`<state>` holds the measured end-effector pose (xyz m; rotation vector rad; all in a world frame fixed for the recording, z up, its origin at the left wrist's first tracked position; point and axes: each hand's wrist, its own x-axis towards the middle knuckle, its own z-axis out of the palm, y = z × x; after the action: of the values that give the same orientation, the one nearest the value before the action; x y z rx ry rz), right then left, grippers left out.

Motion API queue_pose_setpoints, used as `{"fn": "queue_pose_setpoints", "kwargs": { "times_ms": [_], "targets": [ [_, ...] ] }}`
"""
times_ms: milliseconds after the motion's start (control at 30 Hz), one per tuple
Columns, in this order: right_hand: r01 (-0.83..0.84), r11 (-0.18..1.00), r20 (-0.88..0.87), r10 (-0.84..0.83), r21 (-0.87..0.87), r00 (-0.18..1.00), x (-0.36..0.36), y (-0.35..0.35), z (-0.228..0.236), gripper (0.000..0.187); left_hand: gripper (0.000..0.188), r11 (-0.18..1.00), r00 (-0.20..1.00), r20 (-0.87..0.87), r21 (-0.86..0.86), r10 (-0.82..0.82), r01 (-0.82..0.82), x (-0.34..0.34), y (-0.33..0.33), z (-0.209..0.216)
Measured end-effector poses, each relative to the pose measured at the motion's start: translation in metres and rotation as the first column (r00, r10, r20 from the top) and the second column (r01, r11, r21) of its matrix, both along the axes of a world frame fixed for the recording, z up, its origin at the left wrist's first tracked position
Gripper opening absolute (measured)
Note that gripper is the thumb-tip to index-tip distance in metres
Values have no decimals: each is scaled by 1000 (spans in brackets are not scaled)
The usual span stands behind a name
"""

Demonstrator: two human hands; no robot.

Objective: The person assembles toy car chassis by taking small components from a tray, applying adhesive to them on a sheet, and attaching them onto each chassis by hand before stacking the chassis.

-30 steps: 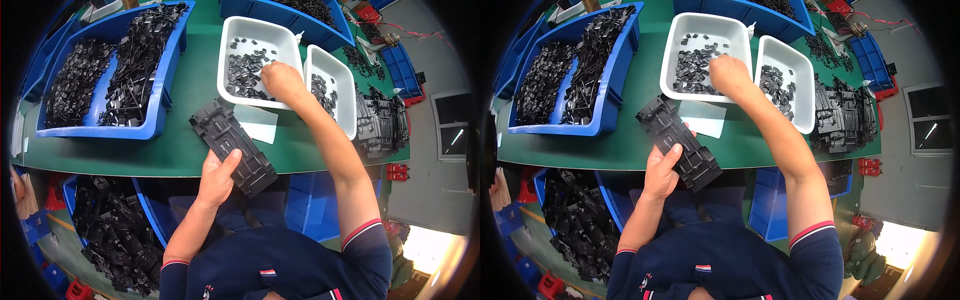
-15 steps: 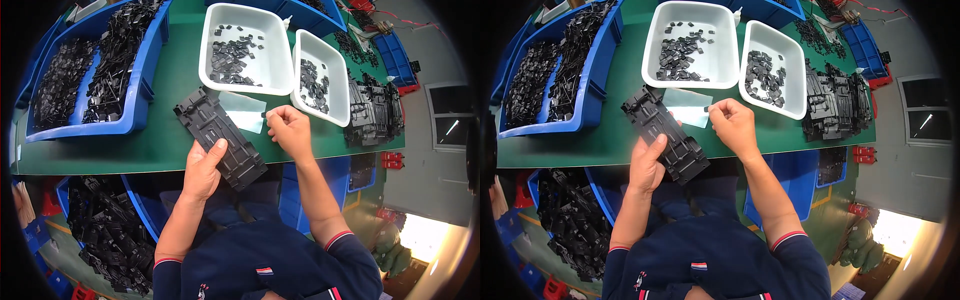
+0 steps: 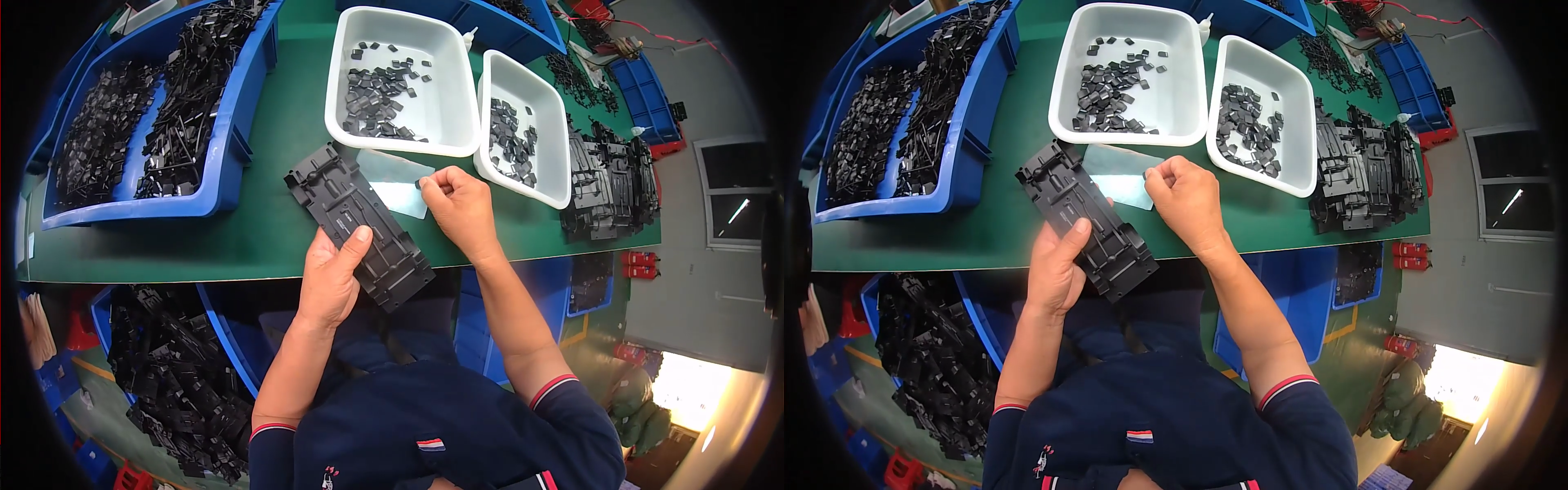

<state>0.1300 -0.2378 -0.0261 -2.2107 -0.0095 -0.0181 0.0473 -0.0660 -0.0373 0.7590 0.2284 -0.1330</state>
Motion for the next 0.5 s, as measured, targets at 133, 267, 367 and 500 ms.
{"fn": "queue_pose_setpoints", "kwargs": {
  "times_ms": [133,267,367,500],
  "targets": [
    [10,990,101,4,-142,995,0,2,-4,16,40,1000,1000,4,16,11,-11,1,0,-1],
    [-1,969,236,61,-247,970,-1,3,-8,14,39,1000,1000,5,18,14,-14,1,0,-2],
    [11,959,342,90,-282,935,-1,4,-9,16,39,1000,1000,7,3,12,-12,2,0,-3],
    [19,983,296,36,-183,954,-2,0,-9,11,40,1000,1000,3,-3,2,-2,2,0,-1]
  ]
}}
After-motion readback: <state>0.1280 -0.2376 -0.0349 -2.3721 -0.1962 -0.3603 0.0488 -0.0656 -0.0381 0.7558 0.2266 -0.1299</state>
